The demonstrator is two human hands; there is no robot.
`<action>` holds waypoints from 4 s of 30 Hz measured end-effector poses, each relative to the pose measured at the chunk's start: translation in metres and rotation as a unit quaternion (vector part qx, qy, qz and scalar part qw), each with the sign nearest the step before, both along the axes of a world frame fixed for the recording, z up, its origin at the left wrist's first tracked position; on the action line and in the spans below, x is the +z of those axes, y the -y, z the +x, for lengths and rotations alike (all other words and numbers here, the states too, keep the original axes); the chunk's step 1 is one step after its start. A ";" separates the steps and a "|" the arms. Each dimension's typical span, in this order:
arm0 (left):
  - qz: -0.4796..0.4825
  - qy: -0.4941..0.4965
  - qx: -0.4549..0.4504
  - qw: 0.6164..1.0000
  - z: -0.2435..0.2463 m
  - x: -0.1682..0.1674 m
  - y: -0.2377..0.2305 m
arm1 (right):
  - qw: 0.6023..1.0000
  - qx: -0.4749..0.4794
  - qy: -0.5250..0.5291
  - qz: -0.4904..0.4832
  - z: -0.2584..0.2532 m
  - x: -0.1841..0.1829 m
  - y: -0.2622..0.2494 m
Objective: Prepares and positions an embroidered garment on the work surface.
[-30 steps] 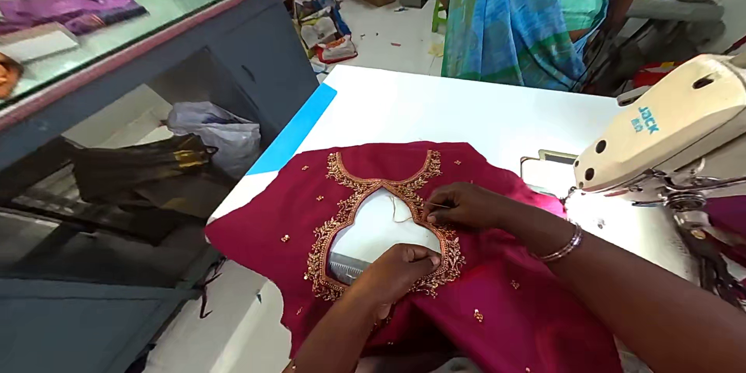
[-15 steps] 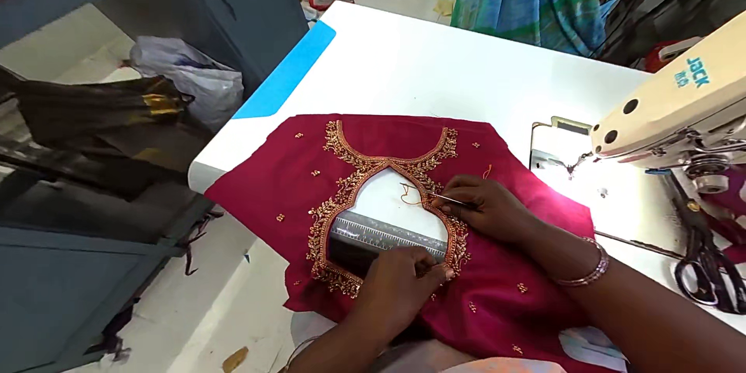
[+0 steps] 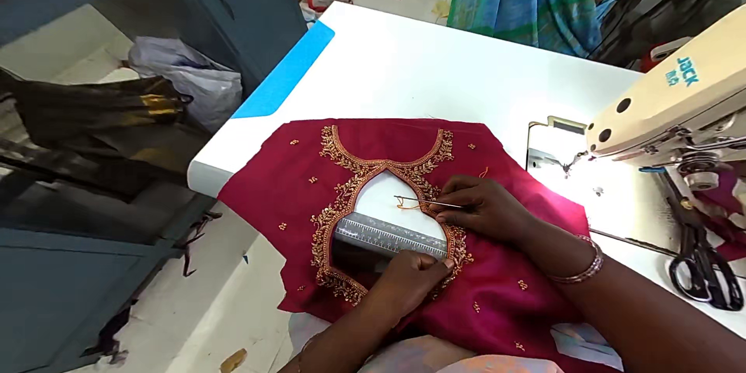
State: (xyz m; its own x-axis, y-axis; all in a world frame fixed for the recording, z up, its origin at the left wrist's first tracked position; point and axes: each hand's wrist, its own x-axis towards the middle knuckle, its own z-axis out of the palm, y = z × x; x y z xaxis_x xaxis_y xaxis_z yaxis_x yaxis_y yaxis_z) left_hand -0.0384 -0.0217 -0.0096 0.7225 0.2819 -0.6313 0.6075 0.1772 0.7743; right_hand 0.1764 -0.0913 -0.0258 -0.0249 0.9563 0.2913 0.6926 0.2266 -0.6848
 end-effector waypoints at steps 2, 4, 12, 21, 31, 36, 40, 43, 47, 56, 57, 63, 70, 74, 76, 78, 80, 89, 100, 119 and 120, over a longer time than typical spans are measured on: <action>0.154 -0.067 -0.097 0.981 -0.001 0.004 -0.002 | 1.000 0.000 -0.007 -0.002 0.001 -0.001 0.000; 0.219 -0.117 -0.129 0.960 -0.002 0.011 -0.001 | 1.000 -0.006 -0.010 -0.002 0.000 0.000 0.000; 0.650 0.124 0.010 0.750 -0.001 -0.012 0.006 | 0.996 0.002 0.084 0.039 0.024 -0.004 -0.015; 0.574 0.238 -0.171 0.765 0.020 -0.027 -0.026 | 0.962 -0.243 0.027 -0.125 0.007 0.050 -0.012; 0.610 0.058 -0.159 0.774 0.002 -0.008 -0.152 | 0.922 -0.314 0.158 -0.160 -0.033 0.014 0.021; 0.590 0.033 -0.133 0.796 0.006 -0.002 -0.197 | 0.931 -0.260 0.176 -0.188 -0.007 0.020 -0.041; 0.567 -0.010 -0.082 0.819 0.016 0.001 -0.245 | 0.940 -0.214 0.159 -0.215 0.025 0.027 -0.114; 0.557 -0.047 -0.041 0.828 0.032 0.001 -0.270 | 0.945 -0.180 0.213 -0.172 0.064 0.025 -0.162; 0.552 -0.083 0.007 0.830 0.053 0.000 -0.287 | 0.918 -0.271 0.266 -0.118 0.061 0.058 -0.189; 0.496 -0.125 0.059 0.857 0.065 0.008 -0.275 | 0.938 -0.209 0.215 -0.171 0.033 0.017 -0.109; 0.468 -0.115 0.063 0.874 0.061 0.013 -0.261 | 0.936 -0.204 0.239 -0.156 0.055 0.019 -0.105; 0.585 0.031 0.047 0.809 0.021 0.008 -0.135 | 0.900 -0.300 0.288 -0.130 0.086 0.048 -0.053; 0.448 -0.032 -0.170 0.877 0.025 0.014 -0.022 | 0.881 -0.313 0.267 -0.232 0.028 0.024 -0.015; 0.543 0.145 -0.024 0.827 -0.006 0.005 -0.011 | 0.881 -0.329 0.270 -0.207 0.036 0.032 0.017; 0.589 0.158 0.062 0.790 -0.036 -0.002 -0.032 | 0.901 -0.336 0.209 -0.175 0.013 0.039 0.043; 0.572 0.108 0.140 0.801 -0.069 -0.008 -0.051 | 0.920 -0.331 0.182 -0.108 -0.012 0.030 0.067; 0.510 0.030 0.188 0.839 -0.093 -0.021 -0.059 | 0.917 -0.332 0.210 -0.061 -0.024 0.007 0.082; -0.130 0.151 0.397 0.896 -0.068 -0.044 -0.003 | 0.905 -0.358 0.204 -0.106 0.005 0.009 0.098; 0.350 0.030 -0.038 0.935 -0.094 0.034 -0.056 | 0.915 -0.306 -0.156 0.214 -0.046 0.068 0.124; 0.592 0.134 -0.053 0.793 0.016 -0.013 -0.080 | 0.958 -0.116 -0.025 -0.262 -0.010 0.041 -0.018; 0.594 0.134 -0.043 0.792 0.014 -0.014 -0.068 | 0.958 -0.098 -0.029 -0.269 -0.007 0.041 -0.013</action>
